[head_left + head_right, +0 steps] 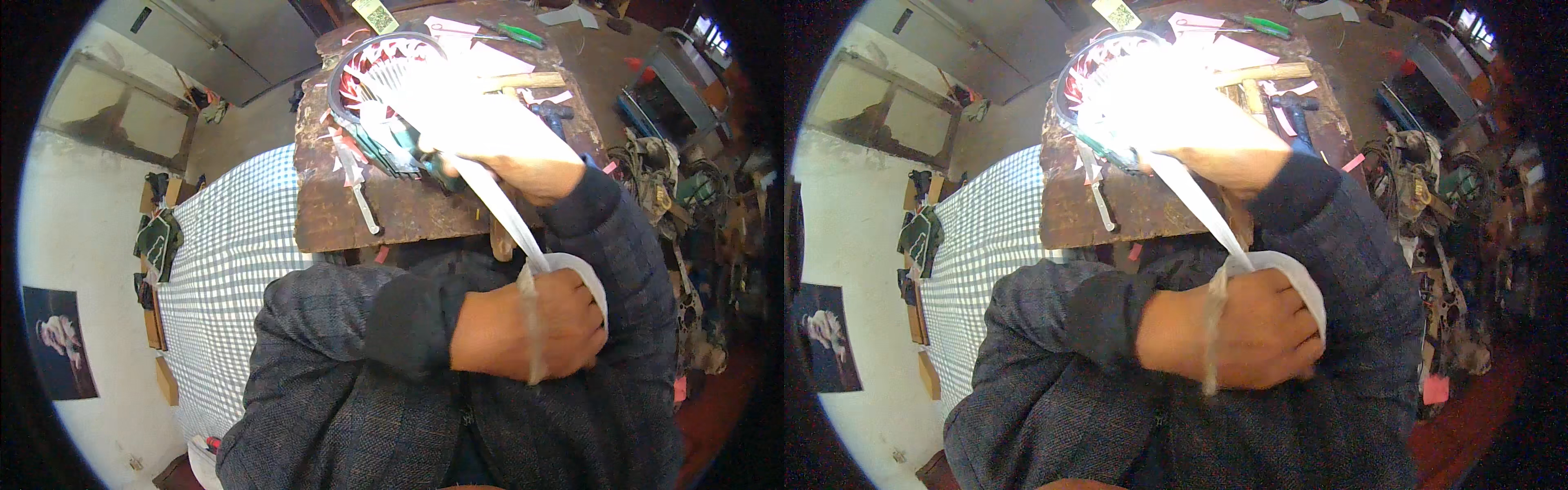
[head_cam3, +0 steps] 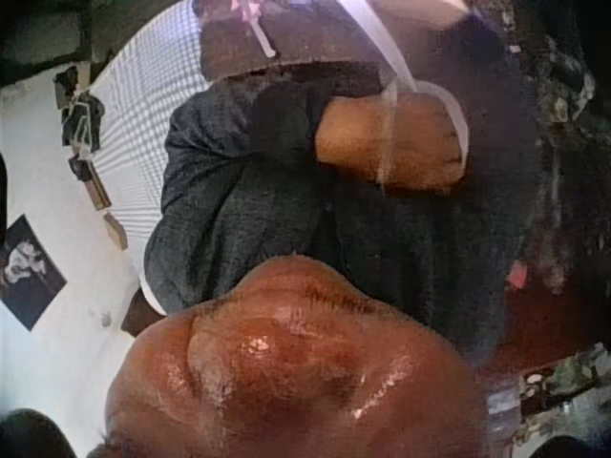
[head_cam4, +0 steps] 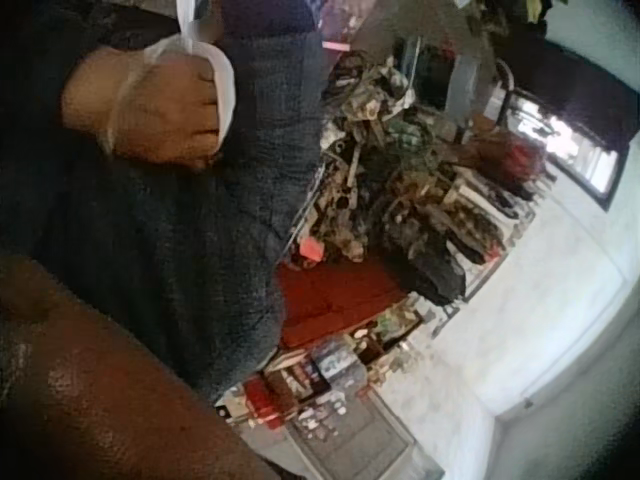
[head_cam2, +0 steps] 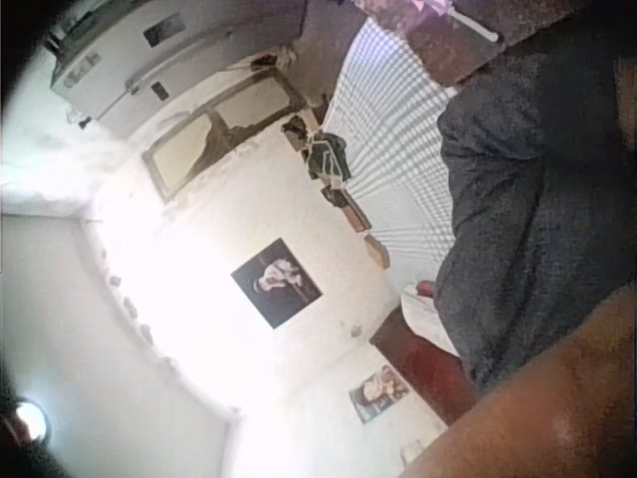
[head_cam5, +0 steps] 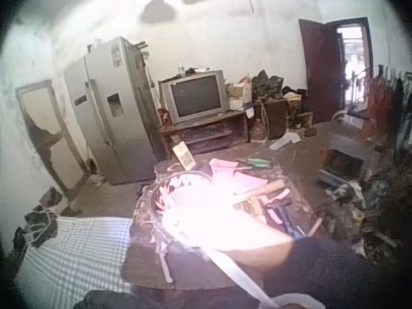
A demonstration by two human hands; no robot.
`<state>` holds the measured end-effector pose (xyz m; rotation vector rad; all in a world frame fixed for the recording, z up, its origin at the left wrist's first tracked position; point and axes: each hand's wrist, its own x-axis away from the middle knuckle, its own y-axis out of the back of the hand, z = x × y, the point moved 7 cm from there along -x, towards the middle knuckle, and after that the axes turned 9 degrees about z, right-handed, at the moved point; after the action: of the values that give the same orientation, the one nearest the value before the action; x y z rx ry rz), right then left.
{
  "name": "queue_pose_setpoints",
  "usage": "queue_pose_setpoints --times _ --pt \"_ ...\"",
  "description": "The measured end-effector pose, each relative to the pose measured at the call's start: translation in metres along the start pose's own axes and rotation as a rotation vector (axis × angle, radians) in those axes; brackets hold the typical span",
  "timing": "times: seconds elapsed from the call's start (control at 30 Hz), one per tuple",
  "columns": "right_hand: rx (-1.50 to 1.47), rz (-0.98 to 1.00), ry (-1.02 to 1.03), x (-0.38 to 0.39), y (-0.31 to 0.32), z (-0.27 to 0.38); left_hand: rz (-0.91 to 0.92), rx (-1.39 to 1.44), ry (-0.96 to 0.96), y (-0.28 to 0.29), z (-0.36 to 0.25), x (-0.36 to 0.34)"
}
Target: The person winds white tape around a motor stator core, repeatedly pulling and wrapping the tape to cover the copper windings. The person uses both hands to hold the stator and feed the tape, occasionally adjusting the stator's position on the workbench.
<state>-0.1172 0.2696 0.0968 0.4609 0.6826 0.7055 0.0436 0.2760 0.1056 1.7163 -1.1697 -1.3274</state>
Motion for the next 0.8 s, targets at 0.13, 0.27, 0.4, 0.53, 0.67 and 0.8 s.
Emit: queue_pose_setpoints --times 0.13,0.27,0.4,0.53,0.67,0.8 --pt "0.034 0.021 -0.203 0.05 0.019 -0.012 -0.111 0.097 0.025 0.025 0.01 0.036" --pt "-0.045 -0.144 -0.488 0.094 0.029 -0.02 -0.003 0.481 0.255 0.062 0.038 0.095" --pt "0.154 -0.272 -0.427 0.104 0.025 -0.013 -0.366 0.746 0.647 0.085 0.057 0.155" --pt "0.459 -0.353 -0.235 0.097 0.023 0.003 -0.564 0.62 1.048 0.095 0.055 0.212" --pt "0.528 -0.394 -0.099 0.095 0.013 0.023 -0.736 0.702 1.113 0.087 0.072 0.219" --pt "0.521 -0.365 -0.045 0.098 -0.001 0.038 -0.706 1.154 1.04 0.045 0.112 0.168"
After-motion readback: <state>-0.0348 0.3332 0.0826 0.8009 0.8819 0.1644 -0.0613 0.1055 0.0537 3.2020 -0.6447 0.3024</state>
